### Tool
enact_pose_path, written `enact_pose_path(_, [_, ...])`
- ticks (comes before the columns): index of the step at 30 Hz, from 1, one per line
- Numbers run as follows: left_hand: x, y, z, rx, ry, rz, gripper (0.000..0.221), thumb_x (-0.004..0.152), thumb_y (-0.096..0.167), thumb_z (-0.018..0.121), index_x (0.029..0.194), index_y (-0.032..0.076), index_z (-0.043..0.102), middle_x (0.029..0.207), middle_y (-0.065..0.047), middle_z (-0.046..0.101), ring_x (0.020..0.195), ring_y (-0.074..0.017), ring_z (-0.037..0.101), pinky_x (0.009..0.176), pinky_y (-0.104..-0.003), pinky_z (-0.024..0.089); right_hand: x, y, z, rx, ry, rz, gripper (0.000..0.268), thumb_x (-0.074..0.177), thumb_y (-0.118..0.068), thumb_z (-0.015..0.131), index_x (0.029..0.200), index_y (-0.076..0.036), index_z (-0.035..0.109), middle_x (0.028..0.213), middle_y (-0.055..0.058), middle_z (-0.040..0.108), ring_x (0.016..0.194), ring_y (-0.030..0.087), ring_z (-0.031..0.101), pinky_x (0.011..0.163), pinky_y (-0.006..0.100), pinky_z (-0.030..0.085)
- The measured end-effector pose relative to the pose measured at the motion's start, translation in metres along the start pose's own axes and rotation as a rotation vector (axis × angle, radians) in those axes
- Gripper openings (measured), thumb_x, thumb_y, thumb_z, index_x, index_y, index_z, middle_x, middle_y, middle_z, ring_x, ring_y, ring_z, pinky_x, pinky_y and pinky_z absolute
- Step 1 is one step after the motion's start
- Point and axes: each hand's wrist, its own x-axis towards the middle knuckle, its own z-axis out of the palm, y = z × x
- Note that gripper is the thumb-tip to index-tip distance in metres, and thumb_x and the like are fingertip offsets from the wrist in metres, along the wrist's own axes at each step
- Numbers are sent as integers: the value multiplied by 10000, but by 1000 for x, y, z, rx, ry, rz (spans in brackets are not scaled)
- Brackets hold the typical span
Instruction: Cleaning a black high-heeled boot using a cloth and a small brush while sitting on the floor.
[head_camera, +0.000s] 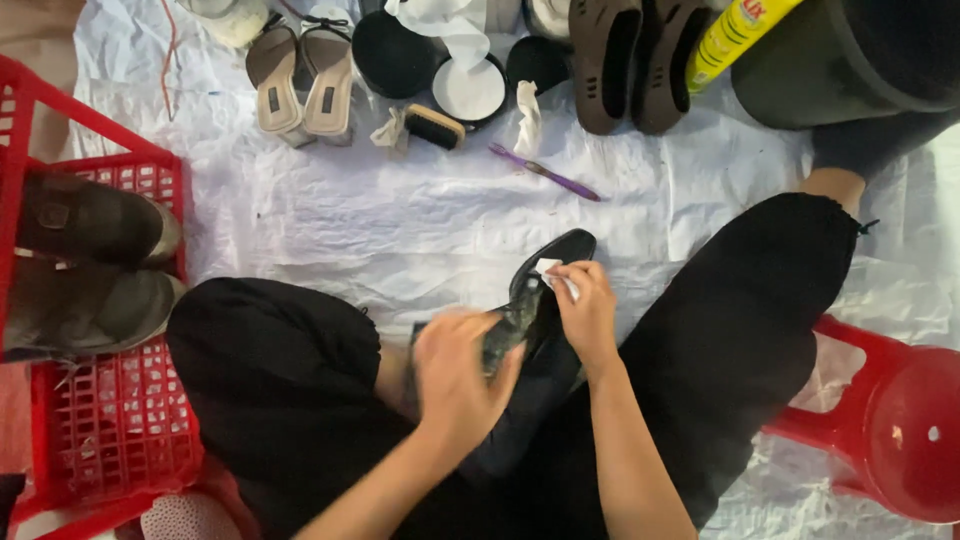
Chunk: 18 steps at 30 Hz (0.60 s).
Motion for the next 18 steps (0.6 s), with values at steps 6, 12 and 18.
enact_pose_path(6, [-9,-70,127,347,-631,-188,743,909,594,741,1352,14,605,1160,-196,688,1161,-425,693,1017,-499,505,-5,10,3,-76,-41,109,147,934,-200,819,1079,-185,808,1044,44,703,1058,323,738,914,421,598])
enact_pose_path(12, [-1,-35,73,300,-683,-243,795,850,278,867,1474,-17,472,1051,-235,671,1007,-439,689,899,-486,543,0,33,-21,-138,223,261,155,946,-280,838,1080,-257,765,1013,-51,767,1027,177,750,911,363,586])
enact_pose_path(18, [5,-36,26,44,-689,-397,1187,759,85,955,1685,-28,222,1155,-285,576,1054,-450,650,878,-465,592,-9,-23,10,-65,238,40,132,955,-122,826,1064,-157,760,1010,36,702,1015,268,728,904,353,606])
